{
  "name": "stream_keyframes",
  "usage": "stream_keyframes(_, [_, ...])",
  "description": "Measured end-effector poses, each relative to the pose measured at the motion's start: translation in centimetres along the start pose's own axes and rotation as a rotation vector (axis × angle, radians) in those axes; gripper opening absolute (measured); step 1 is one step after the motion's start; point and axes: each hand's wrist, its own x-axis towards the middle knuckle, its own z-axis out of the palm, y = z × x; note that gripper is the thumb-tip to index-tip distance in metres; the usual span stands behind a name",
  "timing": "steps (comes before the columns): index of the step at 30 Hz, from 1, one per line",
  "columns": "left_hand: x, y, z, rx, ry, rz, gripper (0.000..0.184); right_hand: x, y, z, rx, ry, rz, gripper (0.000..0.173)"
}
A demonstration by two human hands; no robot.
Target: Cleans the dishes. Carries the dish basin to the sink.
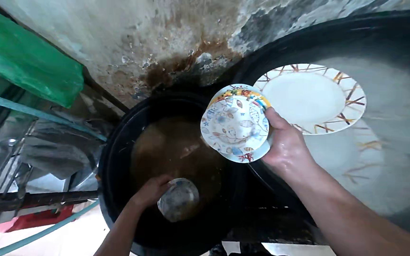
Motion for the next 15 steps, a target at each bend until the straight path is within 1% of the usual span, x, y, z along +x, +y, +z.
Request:
stream_keyframes(2, [0.1,-0.5,-0.3,-0.061,0.052,0.002,0.033,0.0,0.1,-0.1,0.001,-0.015,-0.005,0.042])
stream_keyframes(4, [0.2,-1.3,-1.1,-0.184,0.174,0.013,0.03,0.0,0.0,-0.1,-0.007,-0.014,-0.001,0.041])
stream_keyframes(6, [0.3,-2.3,-2.0,-0.407,0.406,-0.013,0.028,-0.1,0.0,0.0,-0.015,0.002,-0.002,0.04])
stream_keyframes(8, [1.4,-4.6,-2.6,-0.657,0.657,-0.036,0.032,0.0,0.2,-0.1,0.002,-0.006,0.0,0.04])
stream_keyframes(10, [3.2,-7.2,-2.1,-0.857,0.796,-0.071,0.037,-0.1,0.1,0.2,0.006,-0.029,0.0,0.038])
stream_keyframes(11, [4.0,-8.0,-1.3,-0.905,0.825,-0.119,0.039,-0.2,0.1,0.2,0.009,-0.039,-0.002,0.037])
stream_keyframes(13, [5.4,-8.7,0.5,-0.924,0.78,-0.235,0.046,-0.2,0.1,0.2,0.014,-0.058,-0.003,0.038])
stream_keyframes(14, [5.9,-8.7,1.3,-0.911,0.747,-0.267,0.045,-0.3,0.1,0.2,0.019,-0.056,-0.003,0.038])
stream_keyframes(15, [6.0,-8.4,1.7,-0.893,0.739,-0.263,0.043,-0.3,0.0,0.2,0.027,-0.051,-0.001,0.038])
